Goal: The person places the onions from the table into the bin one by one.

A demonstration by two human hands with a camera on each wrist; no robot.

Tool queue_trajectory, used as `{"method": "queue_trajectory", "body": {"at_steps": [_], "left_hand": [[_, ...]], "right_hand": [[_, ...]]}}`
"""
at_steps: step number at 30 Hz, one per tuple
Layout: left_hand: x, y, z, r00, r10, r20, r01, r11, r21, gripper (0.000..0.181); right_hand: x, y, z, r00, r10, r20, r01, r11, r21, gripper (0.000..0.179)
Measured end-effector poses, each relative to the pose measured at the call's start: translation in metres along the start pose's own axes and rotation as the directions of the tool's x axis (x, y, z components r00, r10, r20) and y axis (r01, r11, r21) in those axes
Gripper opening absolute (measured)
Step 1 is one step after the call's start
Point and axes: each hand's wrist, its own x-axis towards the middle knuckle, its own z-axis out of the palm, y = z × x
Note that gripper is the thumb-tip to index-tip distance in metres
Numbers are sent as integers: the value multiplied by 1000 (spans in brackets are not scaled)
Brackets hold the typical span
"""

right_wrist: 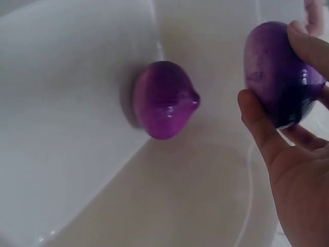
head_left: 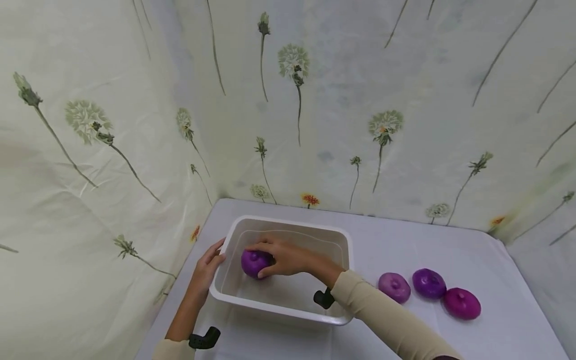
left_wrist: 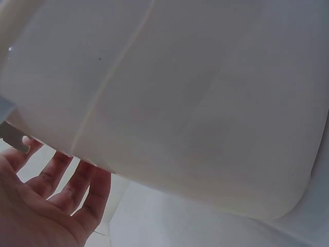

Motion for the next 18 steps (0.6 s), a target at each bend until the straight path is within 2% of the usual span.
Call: {"method": "queue_trajectory", "body": {"at_steps": [4,9,14,18], "left_hand": [[1,-1,0,1000,11,-4,-11,1000,-4,43],[2,-3,-2,1000,17,-2,-17,1000,3,44],[2,-4,-3,1000,20,-12,-19,1000,16,45],[2,-6,-2,1000,28,-9,-28,999,18,45]], "right_hand": [[3,4,12,999,7,50,-6,999,-35,69],[8,7,24,991,-33,128,42,997,-66,69],[11,7,31,988,-50,146,56,998,-36,68],[15,7,38,985,-50,165,61,996,-65,68]]}}
